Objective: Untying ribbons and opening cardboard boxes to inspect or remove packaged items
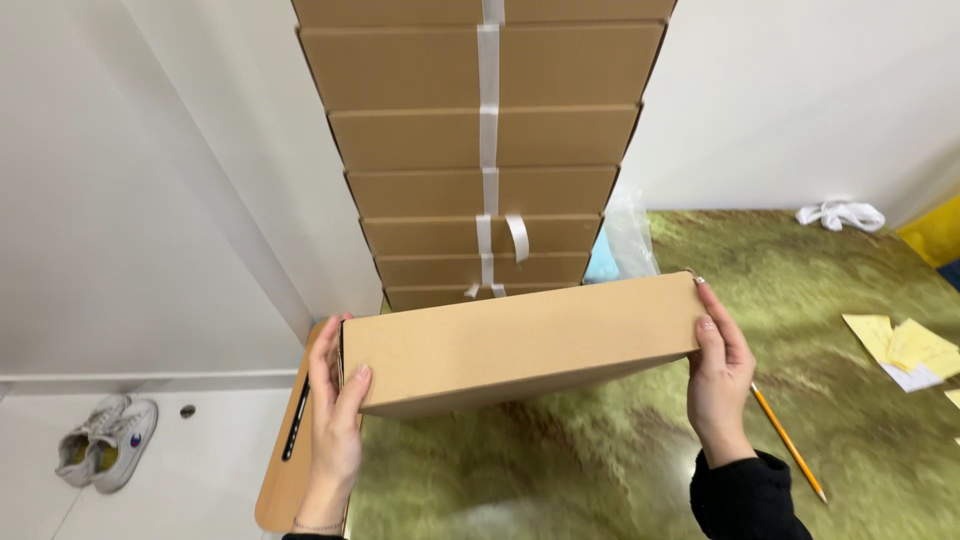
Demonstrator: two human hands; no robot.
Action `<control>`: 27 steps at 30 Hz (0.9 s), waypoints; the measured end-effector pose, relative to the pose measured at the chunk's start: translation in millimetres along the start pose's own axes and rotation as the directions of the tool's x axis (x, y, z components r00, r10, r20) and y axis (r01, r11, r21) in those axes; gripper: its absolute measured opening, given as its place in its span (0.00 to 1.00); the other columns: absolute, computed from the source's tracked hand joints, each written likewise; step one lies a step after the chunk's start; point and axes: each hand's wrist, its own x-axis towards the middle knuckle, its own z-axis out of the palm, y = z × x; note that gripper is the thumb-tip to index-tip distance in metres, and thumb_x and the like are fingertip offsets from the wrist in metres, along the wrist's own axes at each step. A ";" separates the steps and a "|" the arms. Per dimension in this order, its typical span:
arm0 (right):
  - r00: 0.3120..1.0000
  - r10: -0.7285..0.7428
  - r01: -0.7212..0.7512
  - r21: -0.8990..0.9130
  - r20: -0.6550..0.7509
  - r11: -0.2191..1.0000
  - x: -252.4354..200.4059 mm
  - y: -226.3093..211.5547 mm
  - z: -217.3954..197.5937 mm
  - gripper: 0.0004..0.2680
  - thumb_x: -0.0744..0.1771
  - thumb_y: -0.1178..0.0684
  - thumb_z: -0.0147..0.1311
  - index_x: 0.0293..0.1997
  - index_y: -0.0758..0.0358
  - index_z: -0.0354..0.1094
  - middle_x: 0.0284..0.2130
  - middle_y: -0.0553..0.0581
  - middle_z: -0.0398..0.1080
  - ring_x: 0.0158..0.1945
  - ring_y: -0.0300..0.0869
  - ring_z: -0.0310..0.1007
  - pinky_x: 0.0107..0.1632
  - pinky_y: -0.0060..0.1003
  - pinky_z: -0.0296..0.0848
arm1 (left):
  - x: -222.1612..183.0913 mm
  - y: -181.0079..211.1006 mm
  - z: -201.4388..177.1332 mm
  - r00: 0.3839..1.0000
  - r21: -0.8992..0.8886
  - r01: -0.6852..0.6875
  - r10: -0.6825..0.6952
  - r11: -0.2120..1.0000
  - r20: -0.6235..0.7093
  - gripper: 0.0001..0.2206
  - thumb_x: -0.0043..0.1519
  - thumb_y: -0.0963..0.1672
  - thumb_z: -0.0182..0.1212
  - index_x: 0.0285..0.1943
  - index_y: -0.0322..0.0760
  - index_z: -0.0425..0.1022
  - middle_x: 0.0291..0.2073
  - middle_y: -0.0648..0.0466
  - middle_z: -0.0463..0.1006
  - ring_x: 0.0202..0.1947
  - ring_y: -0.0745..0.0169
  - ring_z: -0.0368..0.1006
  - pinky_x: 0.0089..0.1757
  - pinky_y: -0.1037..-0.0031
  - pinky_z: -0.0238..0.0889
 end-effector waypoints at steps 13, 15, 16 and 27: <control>0.473 0.881 -0.874 -0.130 -0.013 0.467 -138.4 79.0 -91.0 0.25 0.66 0.28 0.45 0.66 0.49 0.64 0.53 0.57 0.72 0.48 0.47 0.70 0.45 0.50 0.72 | -112.8 -65.6 -85.7 0.452 0.023 0.892 -0.888 0.451 -0.089 0.38 0.58 0.51 0.56 0.83 0.61 0.51 0.80 0.63 0.57 0.78 0.62 0.55 0.56 0.54 0.71; 0.438 0.895 -0.897 -0.110 -0.087 0.428 -153.8 58.3 -72.7 0.14 0.66 0.44 0.56 0.54 0.55 0.64 0.48 0.58 0.72 0.49 0.48 0.71 0.48 0.53 0.72 | -122.4 -71.0 -90.2 0.388 -0.069 0.916 -0.916 0.396 -0.098 0.36 0.60 0.47 0.58 0.82 0.57 0.56 0.71 0.56 0.69 0.65 0.49 0.69 0.59 0.52 0.67; 0.439 0.893 -0.897 -0.104 -0.093 0.430 -155.5 62.7 -81.4 0.14 0.66 0.44 0.56 0.54 0.55 0.64 0.48 0.58 0.72 0.49 0.48 0.71 0.48 0.53 0.72 | -124.8 -74.0 -92.5 0.388 -0.062 0.917 -0.917 0.394 -0.092 0.36 0.60 0.47 0.58 0.82 0.57 0.56 0.71 0.56 0.69 0.65 0.49 0.69 0.59 0.52 0.67; 0.525 0.825 -0.826 0.107 -0.209 0.553 -127.7 42.0 -251.3 0.20 0.66 0.40 0.55 0.58 0.64 0.70 0.45 0.68 0.77 0.42 0.57 0.75 0.48 0.54 0.75 | -101.0 -123.6 -7.3 0.508 0.053 0.836 -0.806 0.546 0.303 0.36 0.57 0.43 0.61 0.81 0.52 0.60 0.68 0.50 0.75 0.61 0.50 0.74 0.48 0.56 0.71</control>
